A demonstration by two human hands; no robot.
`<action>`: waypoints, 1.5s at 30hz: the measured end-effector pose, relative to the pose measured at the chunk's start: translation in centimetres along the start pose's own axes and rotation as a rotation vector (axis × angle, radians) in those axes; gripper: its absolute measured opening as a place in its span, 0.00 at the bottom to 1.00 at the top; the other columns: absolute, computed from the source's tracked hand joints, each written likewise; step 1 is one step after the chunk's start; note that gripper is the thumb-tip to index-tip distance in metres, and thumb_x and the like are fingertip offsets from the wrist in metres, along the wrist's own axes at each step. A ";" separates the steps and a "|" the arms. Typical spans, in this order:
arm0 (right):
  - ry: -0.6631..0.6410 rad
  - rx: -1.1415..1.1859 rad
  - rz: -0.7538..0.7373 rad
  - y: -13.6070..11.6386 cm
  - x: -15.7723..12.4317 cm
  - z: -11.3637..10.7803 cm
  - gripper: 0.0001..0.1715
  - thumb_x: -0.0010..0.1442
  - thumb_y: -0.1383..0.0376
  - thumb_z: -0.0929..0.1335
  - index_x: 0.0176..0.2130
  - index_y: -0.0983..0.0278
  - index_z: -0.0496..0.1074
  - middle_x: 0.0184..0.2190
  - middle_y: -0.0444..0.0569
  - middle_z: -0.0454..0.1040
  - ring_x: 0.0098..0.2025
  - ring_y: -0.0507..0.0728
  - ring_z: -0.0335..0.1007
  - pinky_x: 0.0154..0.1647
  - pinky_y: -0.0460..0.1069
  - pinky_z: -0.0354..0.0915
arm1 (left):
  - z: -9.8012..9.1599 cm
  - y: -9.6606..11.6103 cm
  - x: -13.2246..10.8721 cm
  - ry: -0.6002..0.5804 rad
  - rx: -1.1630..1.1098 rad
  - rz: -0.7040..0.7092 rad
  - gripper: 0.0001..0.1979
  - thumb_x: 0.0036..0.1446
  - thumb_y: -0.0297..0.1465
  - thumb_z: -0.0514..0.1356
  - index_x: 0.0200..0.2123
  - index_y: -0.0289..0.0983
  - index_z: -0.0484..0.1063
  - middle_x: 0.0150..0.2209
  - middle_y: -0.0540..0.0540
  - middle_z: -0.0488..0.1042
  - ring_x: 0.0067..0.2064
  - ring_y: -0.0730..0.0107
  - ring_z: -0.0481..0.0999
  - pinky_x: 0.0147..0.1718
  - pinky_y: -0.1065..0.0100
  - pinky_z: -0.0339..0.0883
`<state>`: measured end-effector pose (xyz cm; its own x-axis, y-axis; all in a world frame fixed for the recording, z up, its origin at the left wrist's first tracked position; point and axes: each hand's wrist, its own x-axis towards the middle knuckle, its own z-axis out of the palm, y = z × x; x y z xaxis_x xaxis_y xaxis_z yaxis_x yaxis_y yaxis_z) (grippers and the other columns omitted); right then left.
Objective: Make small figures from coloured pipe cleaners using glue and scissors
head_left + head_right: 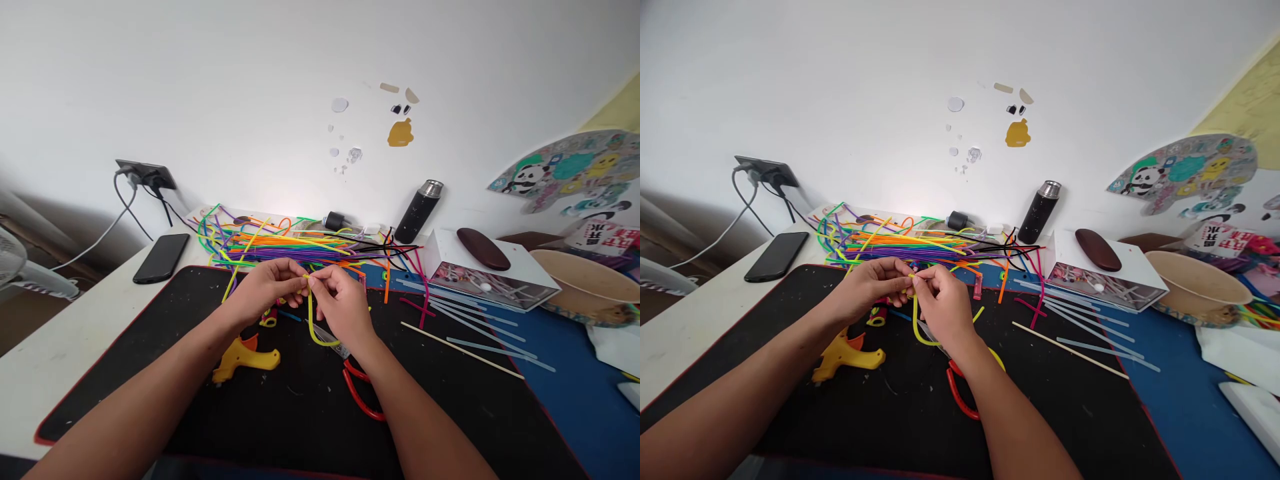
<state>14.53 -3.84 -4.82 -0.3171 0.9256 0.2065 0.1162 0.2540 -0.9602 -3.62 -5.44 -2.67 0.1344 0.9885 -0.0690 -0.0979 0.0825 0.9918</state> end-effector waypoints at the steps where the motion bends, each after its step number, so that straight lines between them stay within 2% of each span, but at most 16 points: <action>1: -0.009 0.018 0.003 0.0 0.0 0.0 0.12 0.68 0.54 0.69 0.39 0.59 0.72 0.25 0.41 0.75 0.16 0.51 0.67 0.19 0.47 0.60 | 0.0 0.0 0.0 0.007 0.008 0.009 0.19 0.49 0.41 0.77 0.35 0.34 0.79 0.26 0.46 0.80 0.25 0.71 0.78 0.26 0.73 0.75; 7: -0.079 0.122 0.043 -0.3 0.1 0.0 0.16 0.66 0.51 0.71 0.44 0.59 0.72 0.27 0.40 0.73 0.20 0.52 0.70 0.21 0.47 0.65 | -0.2 0.2 0.0 0.046 -0.096 -0.004 0.17 0.47 0.39 0.78 0.32 0.34 0.78 0.25 0.46 0.80 0.23 0.73 0.77 0.23 0.75 0.72; 10: -0.112 0.113 0.071 -0.2 0.1 0.1 0.19 0.65 0.50 0.72 0.47 0.60 0.72 0.30 0.41 0.72 0.20 0.51 0.69 0.21 0.46 0.64 | -0.3 0.3 0.0 0.068 -0.145 -0.017 0.17 0.45 0.37 0.79 0.32 0.34 0.78 0.24 0.47 0.79 0.22 0.74 0.76 0.21 0.75 0.71; 16: -0.216 0.101 0.141 0.3 0.1 0.3 0.17 0.68 0.50 0.70 0.38 0.60 0.72 0.23 0.39 0.69 0.18 0.51 0.65 0.18 0.45 0.58 | -0.3 0.3 0.2 0.088 -0.117 -0.019 0.19 0.43 0.38 0.79 0.31 0.35 0.76 0.24 0.50 0.79 0.22 0.75 0.74 0.21 0.75 0.70; 23: -0.270 0.015 0.170 0.1 0.1 0.0 0.12 0.69 0.56 0.68 0.35 0.60 0.70 0.22 0.39 0.69 0.19 0.52 0.68 0.20 0.46 0.60 | -0.4 0.1 0.3 0.143 0.100 0.088 0.19 0.45 0.41 0.77 0.32 0.36 0.76 0.27 0.50 0.80 0.26 0.73 0.77 0.27 0.71 0.73; 31: -0.302 -0.096 0.100 -0.2 -0.1 -0.1 0.11 0.69 0.59 0.67 0.35 0.59 0.68 0.21 0.38 0.70 0.22 0.52 0.70 0.26 0.46 0.62 | -0.6 -0.7 0.2 0.244 0.565 0.225 0.12 0.60 0.40 0.64 0.36 0.37 0.79 0.29 0.48 0.81 0.28 0.68 0.77 0.27 0.70 0.67; 34: -0.236 -0.139 0.075 -0.5 0.0 -0.4 0.11 0.68 0.58 0.66 0.34 0.59 0.68 0.23 0.39 0.70 0.23 0.52 0.70 0.26 0.47 0.61 | -0.7 -0.7 0.1 0.224 0.722 0.269 0.11 0.62 0.37 0.62 0.37 0.37 0.81 0.29 0.49 0.82 0.27 0.69 0.76 0.27 0.70 0.65; 39: -0.065 -0.313 -0.057 -0.7 0.4 -1.2 0.10 0.66 0.60 0.68 0.32 0.60 0.69 0.25 0.42 0.73 0.26 0.53 0.68 0.27 0.47 0.58 | -0.5 -0.7 0.1 0.134 0.882 0.325 0.09 0.63 0.33 0.61 0.36 0.38 0.82 0.26 0.51 0.80 0.26 0.71 0.75 0.27 0.71 0.62; 42: -0.012 -0.353 -0.095 -0.7 0.6 -1.7 0.11 0.67 0.60 0.67 0.32 0.60 0.70 0.24 0.41 0.73 0.25 0.53 0.68 0.27 0.47 0.57 | -0.3 -0.8 -0.1 0.019 0.809 0.301 0.09 0.64 0.33 0.61 0.36 0.38 0.81 0.27 0.51 0.80 0.27 0.70 0.78 0.29 0.71 0.67; 45: 0.020 -0.341 -0.095 -0.7 0.8 -2.2 0.13 0.67 0.58 0.68 0.31 0.60 0.69 0.23 0.41 0.72 0.25 0.53 0.68 0.27 0.47 0.58 | 0.0 -1.0 -0.3 -0.074 0.596 0.228 0.10 0.64 0.36 0.62 0.36 0.37 0.80 0.29 0.49 0.80 0.29 0.68 0.80 0.31 0.70 0.73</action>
<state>16.28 -2.62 -3.52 -0.3236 0.8978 0.2987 0.3961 0.4152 -0.8190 -3.58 -5.85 -3.61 0.2448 0.9598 0.1372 0.4297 -0.2342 0.8720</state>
